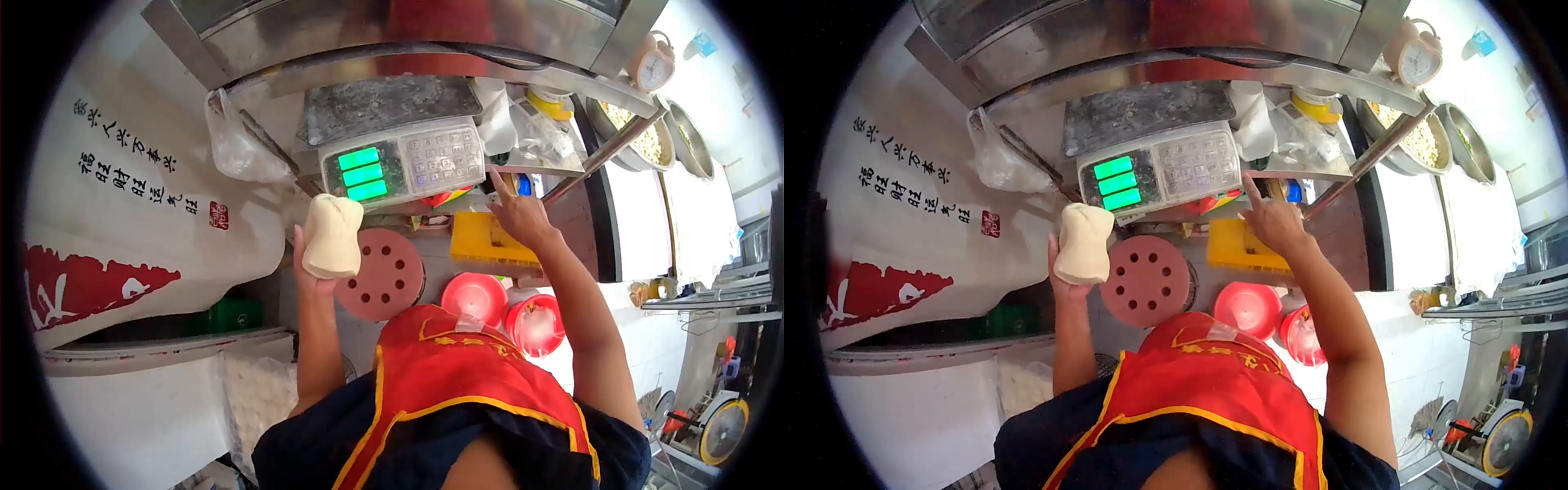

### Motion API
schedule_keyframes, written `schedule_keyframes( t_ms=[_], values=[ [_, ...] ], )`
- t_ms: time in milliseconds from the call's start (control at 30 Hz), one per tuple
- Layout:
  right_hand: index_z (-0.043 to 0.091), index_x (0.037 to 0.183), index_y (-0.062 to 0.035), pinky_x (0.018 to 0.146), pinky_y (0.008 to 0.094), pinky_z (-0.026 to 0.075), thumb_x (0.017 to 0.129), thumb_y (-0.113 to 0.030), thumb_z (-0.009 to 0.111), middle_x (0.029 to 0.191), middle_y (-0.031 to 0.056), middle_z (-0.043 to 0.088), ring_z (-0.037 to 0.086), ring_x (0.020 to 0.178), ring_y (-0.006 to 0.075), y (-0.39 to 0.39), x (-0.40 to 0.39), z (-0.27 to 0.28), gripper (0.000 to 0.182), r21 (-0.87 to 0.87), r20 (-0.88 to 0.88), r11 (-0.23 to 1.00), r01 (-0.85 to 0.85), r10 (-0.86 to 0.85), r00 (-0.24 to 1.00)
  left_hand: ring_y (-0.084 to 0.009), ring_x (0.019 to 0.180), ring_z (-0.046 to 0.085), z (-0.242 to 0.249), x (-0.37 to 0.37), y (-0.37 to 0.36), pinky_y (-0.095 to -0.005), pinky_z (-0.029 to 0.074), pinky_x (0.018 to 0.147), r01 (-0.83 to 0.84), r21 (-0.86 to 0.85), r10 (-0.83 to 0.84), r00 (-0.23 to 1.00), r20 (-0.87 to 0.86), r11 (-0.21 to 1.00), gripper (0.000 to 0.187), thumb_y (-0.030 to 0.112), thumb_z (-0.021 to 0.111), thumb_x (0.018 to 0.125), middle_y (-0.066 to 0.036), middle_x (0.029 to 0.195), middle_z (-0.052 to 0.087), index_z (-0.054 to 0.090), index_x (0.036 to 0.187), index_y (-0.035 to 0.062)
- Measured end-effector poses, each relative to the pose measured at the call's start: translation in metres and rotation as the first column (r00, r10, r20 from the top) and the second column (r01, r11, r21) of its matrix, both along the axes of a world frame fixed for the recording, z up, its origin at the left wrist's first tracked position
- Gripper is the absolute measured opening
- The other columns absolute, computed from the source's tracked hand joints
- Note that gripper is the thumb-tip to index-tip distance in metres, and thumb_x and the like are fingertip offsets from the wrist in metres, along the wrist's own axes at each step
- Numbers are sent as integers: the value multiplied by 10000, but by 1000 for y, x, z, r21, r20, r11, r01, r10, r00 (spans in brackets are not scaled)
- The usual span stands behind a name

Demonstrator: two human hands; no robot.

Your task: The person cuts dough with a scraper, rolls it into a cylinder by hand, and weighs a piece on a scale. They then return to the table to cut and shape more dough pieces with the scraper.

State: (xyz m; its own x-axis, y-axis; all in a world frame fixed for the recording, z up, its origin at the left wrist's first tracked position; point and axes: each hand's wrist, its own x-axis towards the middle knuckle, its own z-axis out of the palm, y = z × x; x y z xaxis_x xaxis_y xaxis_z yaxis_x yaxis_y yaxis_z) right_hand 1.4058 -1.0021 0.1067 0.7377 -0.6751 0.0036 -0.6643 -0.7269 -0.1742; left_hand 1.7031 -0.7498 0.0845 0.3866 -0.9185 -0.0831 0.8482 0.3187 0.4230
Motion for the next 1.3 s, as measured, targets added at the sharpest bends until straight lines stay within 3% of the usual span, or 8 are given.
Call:
schedule_keyframes(
  t_ms=[67,167,367,567,967,1067,1167,1300],
  values=[
    [176,1456,-53,772,466,484,893,-308,527,834,232,650,622,852,408,-13,11,-10,711,-161,35,981,-105,112,993,-298,1165,537,0,-2,10,-462,473,946,-54,31,52,997,54,998,634,515,406,933,-139,1316,504,389,1364,51],
    [150,1455,-18,750,477,491,900,-330,512,823,236,648,630,802,408,-25,27,-5,732,-163,-23,974,-155,154,988,-311,1173,529,-6,4,29,-471,464,952,-18,-1,18,999,-44,1000,629,513,418,929,-138,1323,501,388,1368,64],
    [133,1452,4,752,475,496,915,-375,477,813,243,650,644,768,392,-30,56,30,742,23,-189,991,-134,136,972,-313,1167,532,-12,14,62,-477,459,949,-122,44,124,991,-59,992,610,506,431,928,-127,1313,517,399,1366,82],
    [112,1461,-28,774,501,476,900,-359,518,818,276,636,622,787,437,-26,75,35,768,103,-187,984,-146,163,969,-306,1167,534,-17,18,76,-477,456,954,-178,73,181,983,-33,981,595,498,433,930,-116,1309,524,410,1359,88],
    [66,1455,4,867,463,457,906,-355,501,935,268,646,631,901,407,-45,81,16,787,71,-218,990,-119,132,967,-303,1165,534,-19,17,78,-472,457,949,-191,97,197,979,-52,977,573,480,452,930,-103,1303,531,425,1347,89],
    [64,1456,2,858,461,462,900,-360,515,944,263,647,633,900,402,-34,84,42,803,108,-269,991,-75,102,958,-300,1160,538,-15,11,78,-470,461,943,-209,94,215,975,-57,973,566,468,469,927,-105,1293,537,427,1345,89],
    [84,1457,3,822,482,471,893,-354,528,818,290,635,629,836,440,-39,73,25,802,27,-191,986,-164,166,968,-297,1155,541,-6,6,78,-468,466,938,-240,119,247,968,-52,963,562,458,481,925,-109,1287,539,428,1343,86],
    [88,1456,5,807,486,478,889,-360,532,824,290,635,632,821,435,-21,77,37,807,44,-234,982,-182,187,954,-297,1153,543,-14,7,82,-466,468,936,-243,114,248,968,-32,963,564,461,472,927,-116,1284,539,428,1341,80]
  ],
)
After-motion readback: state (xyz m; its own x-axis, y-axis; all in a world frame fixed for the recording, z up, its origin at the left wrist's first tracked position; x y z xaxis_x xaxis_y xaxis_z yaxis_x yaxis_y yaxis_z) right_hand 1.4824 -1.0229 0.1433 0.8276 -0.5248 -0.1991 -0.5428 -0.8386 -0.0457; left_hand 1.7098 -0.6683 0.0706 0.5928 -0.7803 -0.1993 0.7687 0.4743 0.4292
